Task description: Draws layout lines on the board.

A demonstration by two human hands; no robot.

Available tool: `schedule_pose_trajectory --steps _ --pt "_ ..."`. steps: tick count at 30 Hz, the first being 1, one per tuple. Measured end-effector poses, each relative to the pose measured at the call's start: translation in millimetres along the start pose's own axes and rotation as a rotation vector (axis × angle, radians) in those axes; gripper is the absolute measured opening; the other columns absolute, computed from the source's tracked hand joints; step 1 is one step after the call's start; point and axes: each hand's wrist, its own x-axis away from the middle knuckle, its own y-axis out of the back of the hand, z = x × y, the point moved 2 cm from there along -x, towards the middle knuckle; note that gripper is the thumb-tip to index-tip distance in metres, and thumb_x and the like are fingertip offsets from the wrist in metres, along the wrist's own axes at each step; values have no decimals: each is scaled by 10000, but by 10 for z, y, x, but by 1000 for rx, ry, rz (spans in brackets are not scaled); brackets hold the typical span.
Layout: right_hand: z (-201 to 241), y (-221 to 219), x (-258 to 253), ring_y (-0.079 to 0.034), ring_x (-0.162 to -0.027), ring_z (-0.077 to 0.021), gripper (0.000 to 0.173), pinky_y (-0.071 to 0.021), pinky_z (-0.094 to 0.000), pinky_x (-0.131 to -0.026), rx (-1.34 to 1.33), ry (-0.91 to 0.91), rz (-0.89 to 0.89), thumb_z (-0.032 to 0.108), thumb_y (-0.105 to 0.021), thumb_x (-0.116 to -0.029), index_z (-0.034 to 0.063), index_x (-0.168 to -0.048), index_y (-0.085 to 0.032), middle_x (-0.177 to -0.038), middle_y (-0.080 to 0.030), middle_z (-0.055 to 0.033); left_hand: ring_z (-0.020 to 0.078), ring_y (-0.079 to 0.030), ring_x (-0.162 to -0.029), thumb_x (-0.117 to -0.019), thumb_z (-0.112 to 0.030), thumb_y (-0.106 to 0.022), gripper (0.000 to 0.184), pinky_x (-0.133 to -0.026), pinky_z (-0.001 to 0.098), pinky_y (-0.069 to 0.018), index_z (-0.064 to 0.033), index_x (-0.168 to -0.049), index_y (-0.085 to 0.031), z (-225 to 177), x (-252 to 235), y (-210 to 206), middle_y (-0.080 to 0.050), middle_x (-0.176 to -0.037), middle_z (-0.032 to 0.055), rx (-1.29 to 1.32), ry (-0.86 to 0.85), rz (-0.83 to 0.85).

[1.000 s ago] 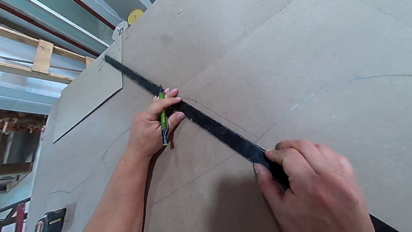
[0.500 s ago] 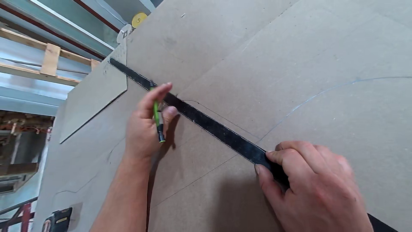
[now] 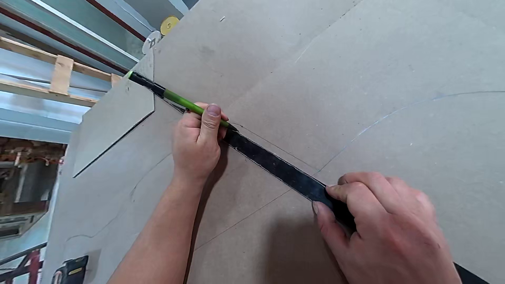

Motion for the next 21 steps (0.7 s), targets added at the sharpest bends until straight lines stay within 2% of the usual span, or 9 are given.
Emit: schedule_pose_trajectory --steps 11,21 --pt "-5 -5 5 -637 -853 -189 241 -467 -404 -760 -5 -1 2 395 -664 -916 173 -870 -744 -971 -715 -13 31 -588 -654 -1109 -344 -457 298 -605 210 -513 -137 -1027 -655 2 9 -13 -644 -811 -70 -71 2 6" --pt "-4 -15 0 -631 -842 -199 237 -464 -409 -751 -7 11 -15 382 -666 -911 162 -860 -739 -959 -706 -22 20 -576 -636 -1101 -368 -468 305 -590 205 -503 -149 -1014 -662 -23 6 -22 -628 -783 -86 -118 16 14"
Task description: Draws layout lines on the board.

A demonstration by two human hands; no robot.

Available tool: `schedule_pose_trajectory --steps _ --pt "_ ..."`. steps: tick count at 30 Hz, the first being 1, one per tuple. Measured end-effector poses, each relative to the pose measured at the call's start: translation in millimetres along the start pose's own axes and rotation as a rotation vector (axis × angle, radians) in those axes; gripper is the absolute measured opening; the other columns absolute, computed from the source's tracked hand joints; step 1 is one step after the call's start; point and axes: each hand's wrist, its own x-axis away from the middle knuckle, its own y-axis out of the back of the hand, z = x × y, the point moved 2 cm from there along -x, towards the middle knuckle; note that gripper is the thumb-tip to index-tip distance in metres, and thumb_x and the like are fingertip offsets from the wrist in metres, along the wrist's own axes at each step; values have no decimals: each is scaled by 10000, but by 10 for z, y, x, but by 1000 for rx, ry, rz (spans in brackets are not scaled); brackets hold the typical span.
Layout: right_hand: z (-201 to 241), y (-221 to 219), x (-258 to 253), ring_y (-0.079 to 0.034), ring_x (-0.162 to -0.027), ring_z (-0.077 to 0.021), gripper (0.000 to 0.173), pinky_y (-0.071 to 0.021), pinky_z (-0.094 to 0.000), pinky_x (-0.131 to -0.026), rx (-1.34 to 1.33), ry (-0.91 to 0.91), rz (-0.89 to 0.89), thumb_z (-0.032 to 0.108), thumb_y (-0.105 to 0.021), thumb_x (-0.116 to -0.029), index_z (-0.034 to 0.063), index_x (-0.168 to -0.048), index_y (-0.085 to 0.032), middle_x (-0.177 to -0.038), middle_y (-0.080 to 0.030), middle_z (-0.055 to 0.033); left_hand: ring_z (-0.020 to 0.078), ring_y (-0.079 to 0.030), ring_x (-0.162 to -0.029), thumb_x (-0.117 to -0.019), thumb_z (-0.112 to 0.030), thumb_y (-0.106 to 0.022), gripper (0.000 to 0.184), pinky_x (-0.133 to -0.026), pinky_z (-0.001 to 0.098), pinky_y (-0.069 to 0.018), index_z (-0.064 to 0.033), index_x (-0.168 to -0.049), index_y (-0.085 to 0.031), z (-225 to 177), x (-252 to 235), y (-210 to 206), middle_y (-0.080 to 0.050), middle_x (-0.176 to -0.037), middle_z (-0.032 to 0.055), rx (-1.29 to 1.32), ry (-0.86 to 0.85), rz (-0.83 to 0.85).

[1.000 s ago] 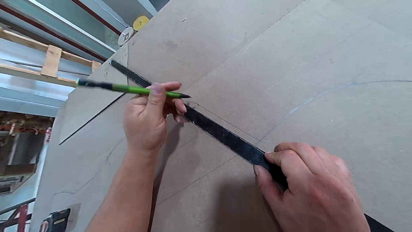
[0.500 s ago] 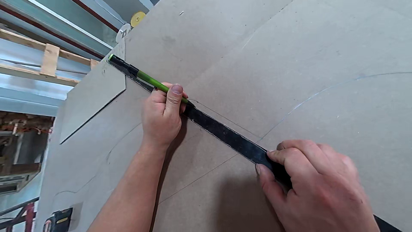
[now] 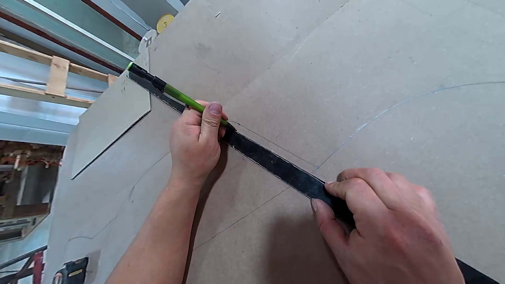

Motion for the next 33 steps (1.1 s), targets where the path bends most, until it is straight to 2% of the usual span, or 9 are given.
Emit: schedule_pose_trajectory --steps 8,19,23,27,33 --pt "7 3 -2 -629 -845 -200 233 -460 -411 -761 1 0 -2 376 -660 -917 163 -852 -727 -957 -702 -22 21 -583 -631 -1099 -329 -487 267 -572 192 -500 -148 -1018 -665 -201 75 -87 -632 -773 -90 74 -14 83" --pt "16 0 -15 -628 -838 -201 223 -459 -415 -752 -4 -16 2 371 -662 -911 167 -849 -730 -953 -702 -21 32 -593 -637 -1088 -351 -503 284 -555 217 -506 -140 -1002 -672 -621 279 -325 -637 -767 -76 94 -105 232" --pt "18 -2 -17 -626 -836 -201 226 -454 -413 -742 -1 -15 -5 370 -663 -912 163 -844 -726 -949 -701 -23 3 -584 -648 -1085 -325 -513 282 -551 187 -493 -130 -990 -694 -736 330 -383 -657 -826 -81 110 -141 259" --pt "23 -2 -19 -622 -834 -203 223 -451 -408 -739 1 -12 -8 364 -663 -914 161 -848 -723 -944 -698 -24 -6 -568 -623 -1082 -318 -528 273 -534 170 -472 -119 -996 -695 -816 370 -447 -642 -774 -89 149 -170 291" --pt "28 3 -25 -612 -810 -196 223 -443 -405 -730 0 -17 -10 359 -658 -915 162 -826 -712 -922 -692 -16 8 -602 -651 -1078 -295 -541 259 -556 185 -512 -107 -993 -697 -906 414 -500 -668 -802 -72 228 -190 348"
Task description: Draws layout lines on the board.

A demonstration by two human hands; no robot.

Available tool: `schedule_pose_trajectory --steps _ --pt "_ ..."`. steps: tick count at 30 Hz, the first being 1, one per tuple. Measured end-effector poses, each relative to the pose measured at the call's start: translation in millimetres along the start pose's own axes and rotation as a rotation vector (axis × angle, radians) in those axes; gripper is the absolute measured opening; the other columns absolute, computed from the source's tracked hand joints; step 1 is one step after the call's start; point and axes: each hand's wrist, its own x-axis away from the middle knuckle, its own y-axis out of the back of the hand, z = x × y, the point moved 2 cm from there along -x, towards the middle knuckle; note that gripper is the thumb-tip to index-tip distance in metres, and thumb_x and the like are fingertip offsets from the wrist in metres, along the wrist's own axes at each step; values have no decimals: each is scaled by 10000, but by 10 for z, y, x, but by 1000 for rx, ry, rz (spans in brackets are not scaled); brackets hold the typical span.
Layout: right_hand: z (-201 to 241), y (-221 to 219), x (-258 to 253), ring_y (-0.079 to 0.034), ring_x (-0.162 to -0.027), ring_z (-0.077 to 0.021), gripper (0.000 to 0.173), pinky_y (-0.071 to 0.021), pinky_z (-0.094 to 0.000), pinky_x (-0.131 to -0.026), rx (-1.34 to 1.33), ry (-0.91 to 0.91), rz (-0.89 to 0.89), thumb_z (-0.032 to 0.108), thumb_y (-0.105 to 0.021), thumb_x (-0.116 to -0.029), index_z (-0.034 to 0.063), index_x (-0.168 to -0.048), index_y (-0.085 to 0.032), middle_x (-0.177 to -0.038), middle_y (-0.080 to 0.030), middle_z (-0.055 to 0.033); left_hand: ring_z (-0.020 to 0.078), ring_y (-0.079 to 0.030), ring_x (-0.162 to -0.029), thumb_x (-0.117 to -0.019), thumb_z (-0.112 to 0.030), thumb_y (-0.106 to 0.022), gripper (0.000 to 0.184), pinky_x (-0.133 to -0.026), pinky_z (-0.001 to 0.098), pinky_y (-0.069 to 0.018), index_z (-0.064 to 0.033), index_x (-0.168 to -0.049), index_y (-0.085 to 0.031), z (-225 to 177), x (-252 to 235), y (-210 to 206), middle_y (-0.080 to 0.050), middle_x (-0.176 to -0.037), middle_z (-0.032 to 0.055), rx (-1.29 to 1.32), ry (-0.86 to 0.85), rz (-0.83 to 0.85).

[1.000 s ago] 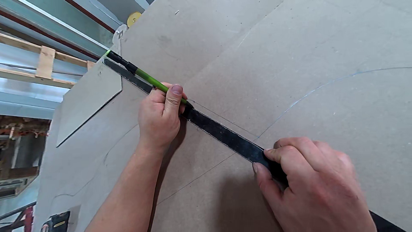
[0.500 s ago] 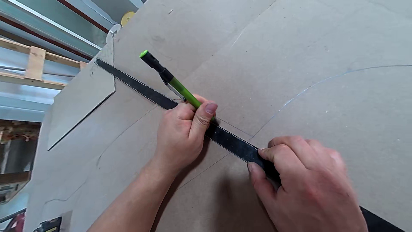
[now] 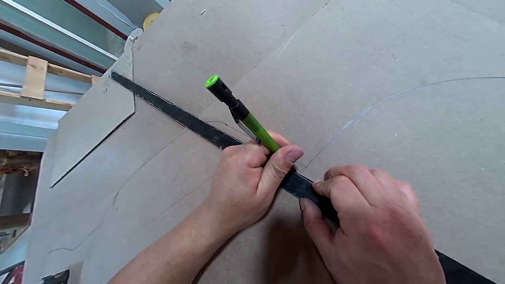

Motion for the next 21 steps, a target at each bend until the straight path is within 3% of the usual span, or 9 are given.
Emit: schedule_pose_trajectory --steps 11,18,21 --pt "8 -4 1 -607 -806 -191 229 -434 -399 -731 6 -6 2 370 -660 -916 168 -819 -708 -907 -684 -8 7 -589 -649 -1080 -292 -536 273 -553 184 -498 -101 -982 -704 -1 -4 14 -657 -793 -70 7 -30 40" --pt "-7 5 3 -619 -835 -204 240 -444 -414 -748 -1 8 28 384 -651 -925 164 -855 -718 -940 -694 -23 -3 -596 -648 -1078 -365 -526 302 -562 192 -511 -130 -1007 -702 212 -8 290 -664 -815 -80 -226 47 -83" --pt "-14 4 13 -618 -839 -207 233 -444 -416 -744 -9 10 26 378 -655 -923 165 -861 -726 -942 -690 -24 11 -572 -599 -1078 -406 -509 315 -527 205 -486 -156 -1007 -688 351 -1 444 -635 -761 -89 -279 120 -152"
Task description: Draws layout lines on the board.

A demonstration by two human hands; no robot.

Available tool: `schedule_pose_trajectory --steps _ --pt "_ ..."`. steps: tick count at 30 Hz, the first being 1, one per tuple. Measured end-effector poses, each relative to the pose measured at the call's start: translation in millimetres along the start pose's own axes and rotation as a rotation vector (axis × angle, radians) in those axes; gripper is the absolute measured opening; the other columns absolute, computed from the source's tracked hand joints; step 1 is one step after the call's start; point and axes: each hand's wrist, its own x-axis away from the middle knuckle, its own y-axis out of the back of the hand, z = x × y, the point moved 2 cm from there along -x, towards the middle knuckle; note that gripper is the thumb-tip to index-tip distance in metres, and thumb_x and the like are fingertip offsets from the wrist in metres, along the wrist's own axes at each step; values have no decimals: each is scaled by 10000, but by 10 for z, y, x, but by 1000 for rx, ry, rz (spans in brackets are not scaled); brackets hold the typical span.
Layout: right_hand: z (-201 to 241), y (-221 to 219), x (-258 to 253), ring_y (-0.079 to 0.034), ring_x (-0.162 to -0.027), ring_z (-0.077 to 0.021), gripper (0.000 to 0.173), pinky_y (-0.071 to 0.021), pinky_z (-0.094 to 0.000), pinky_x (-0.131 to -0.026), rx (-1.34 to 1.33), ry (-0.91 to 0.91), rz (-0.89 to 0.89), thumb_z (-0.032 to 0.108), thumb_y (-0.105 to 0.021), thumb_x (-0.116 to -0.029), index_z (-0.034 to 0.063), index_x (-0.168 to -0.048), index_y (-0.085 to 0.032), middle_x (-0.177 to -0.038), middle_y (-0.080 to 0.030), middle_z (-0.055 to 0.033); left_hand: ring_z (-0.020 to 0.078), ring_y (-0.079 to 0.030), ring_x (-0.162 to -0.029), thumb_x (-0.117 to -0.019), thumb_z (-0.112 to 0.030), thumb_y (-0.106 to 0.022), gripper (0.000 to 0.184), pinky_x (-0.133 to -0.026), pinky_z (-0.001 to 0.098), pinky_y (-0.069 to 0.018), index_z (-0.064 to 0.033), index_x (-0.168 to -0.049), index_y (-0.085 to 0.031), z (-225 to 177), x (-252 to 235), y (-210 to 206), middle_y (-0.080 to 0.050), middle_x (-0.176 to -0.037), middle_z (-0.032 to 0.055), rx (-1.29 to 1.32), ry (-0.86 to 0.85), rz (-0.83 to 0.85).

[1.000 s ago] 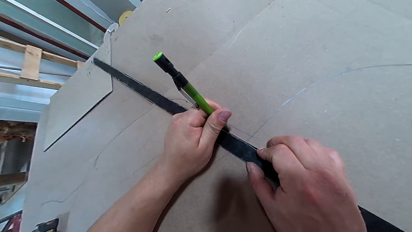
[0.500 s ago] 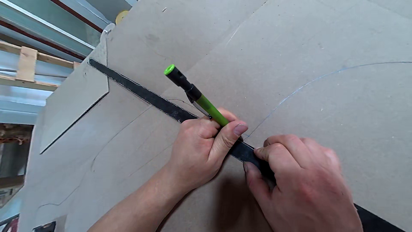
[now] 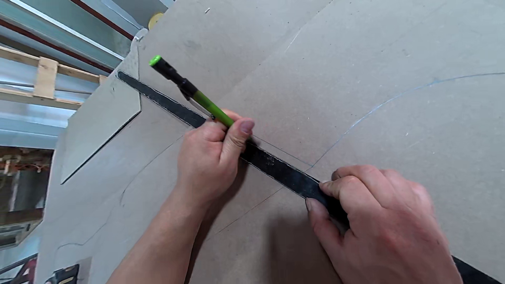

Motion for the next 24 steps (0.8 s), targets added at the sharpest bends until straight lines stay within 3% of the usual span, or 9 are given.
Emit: schedule_pose_trajectory --steps 9,24 --pt "-8 -1 9 -627 -850 -204 236 -455 -415 -757 5 -7 -7 378 -660 -920 164 -848 -725 -953 -703 -24 -18 -584 -617 -1087 -389 -493 287 -558 181 -500 -174 -1038 -677 344 -110 170 -637 -766 -117 -49 93 -108" --pt "-18 4 9 -635 -861 -201 216 -461 -415 -768 -2 -2 -3 366 -671 -912 165 -856 -726 -962 -707 -27 -7 -591 -611 -1081 -429 -495 313 -563 201 -510 -174 -1041 -673 457 -153 213 -641 -761 -110 -87 164 -160"
